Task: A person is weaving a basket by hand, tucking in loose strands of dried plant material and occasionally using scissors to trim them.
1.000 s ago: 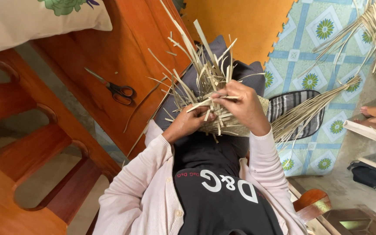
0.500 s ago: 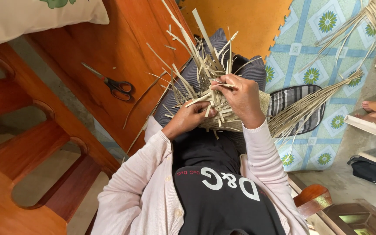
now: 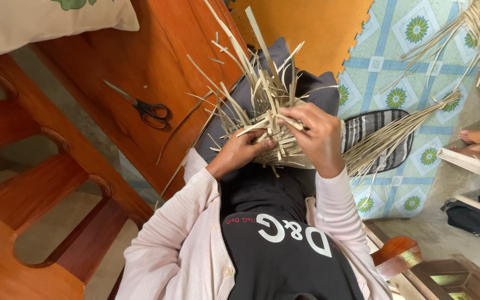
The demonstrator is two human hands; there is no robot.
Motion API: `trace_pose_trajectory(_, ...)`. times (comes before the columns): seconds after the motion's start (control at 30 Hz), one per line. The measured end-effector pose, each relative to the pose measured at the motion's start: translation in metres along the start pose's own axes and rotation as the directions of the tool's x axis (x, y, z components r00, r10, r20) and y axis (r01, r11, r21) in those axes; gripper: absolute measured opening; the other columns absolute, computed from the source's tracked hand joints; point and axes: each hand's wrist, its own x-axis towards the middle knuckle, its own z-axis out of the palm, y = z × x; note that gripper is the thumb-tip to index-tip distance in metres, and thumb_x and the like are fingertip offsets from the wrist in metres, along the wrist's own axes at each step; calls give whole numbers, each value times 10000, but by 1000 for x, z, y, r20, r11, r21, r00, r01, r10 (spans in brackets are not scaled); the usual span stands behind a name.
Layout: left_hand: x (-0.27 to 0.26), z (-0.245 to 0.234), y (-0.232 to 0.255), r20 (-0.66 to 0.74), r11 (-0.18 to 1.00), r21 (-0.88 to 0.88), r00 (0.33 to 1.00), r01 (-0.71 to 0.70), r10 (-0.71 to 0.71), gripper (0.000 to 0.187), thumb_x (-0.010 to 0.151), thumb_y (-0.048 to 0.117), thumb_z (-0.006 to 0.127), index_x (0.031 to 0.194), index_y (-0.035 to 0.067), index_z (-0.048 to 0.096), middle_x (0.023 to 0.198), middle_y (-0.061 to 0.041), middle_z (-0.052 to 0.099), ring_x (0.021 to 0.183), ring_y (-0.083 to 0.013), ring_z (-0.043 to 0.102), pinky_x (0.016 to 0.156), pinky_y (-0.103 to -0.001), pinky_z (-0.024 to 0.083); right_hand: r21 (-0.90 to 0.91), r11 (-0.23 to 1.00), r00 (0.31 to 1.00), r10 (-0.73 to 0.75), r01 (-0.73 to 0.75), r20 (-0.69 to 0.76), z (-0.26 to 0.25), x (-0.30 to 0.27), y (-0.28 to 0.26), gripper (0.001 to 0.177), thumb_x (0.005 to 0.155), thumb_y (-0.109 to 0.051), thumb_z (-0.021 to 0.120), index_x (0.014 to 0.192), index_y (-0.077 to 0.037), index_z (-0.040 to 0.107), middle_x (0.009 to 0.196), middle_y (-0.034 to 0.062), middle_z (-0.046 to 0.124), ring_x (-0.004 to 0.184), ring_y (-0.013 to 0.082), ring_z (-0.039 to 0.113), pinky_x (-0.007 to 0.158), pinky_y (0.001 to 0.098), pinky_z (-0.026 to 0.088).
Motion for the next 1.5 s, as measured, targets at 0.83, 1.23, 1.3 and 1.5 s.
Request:
trace_pose_trajectory(0.83, 2, -2, 1, -8, 992, -112, 998, 58, -59, 286, 917, 332, 752, 991, 57, 779, 867, -162, 757, 862, -245, 681, 875, -414, 519, -364, 917, 981, -191, 165, -37, 24, -99, 49, 256, 900, -85, 748, 1018, -305, 803, 884, -62, 611, 638, 145, 647, 614, 303, 576)
trace_pose_trajectory(1.23, -5, 5, 13, -45, 900, -414, 985, 136, -169, 388, 867, 127, 801, 1225, -1, 725, 1033, -152, 765, 951, -160, 659, 889, -342, 563, -358, 934, 996, -40, 9, -80, 20, -99, 27, 242, 917, -147, 773, 1145, -224, 744, 949, -70, 640, 752, 164, 714, 649, 299, 600)
trace_pose_trajectory(1.3, -7, 6, 20, -86, 845, -516, 972, 142, -217, 391, 833, 78, 830, 1193, -31, 724, 989, -132, 763, 869, -125, 665, 803, -285, 585, -246, 952, 979, 155, -184, -132, 10, -99, 10, 387, 924, -147, 813, 1259, -84, 629, 988, 103, 641, 779, 319, 714, 589, 382, 604)
trace_pose_trajectory(1.5, -7, 9, 51, -220, 846, -525, 947, 88, -235, 188, 816, 128, 862, 927, 0, 782, 691, -34, 710, 641, -28, 571, 587, -167, 485, -158, 960, 973, 221, -229, -69, 4, -93, -15, 259, 1027, -76, 649, 1284, -59, 673, 1038, 70, 637, 863, 307, 723, 652, 386, 608)
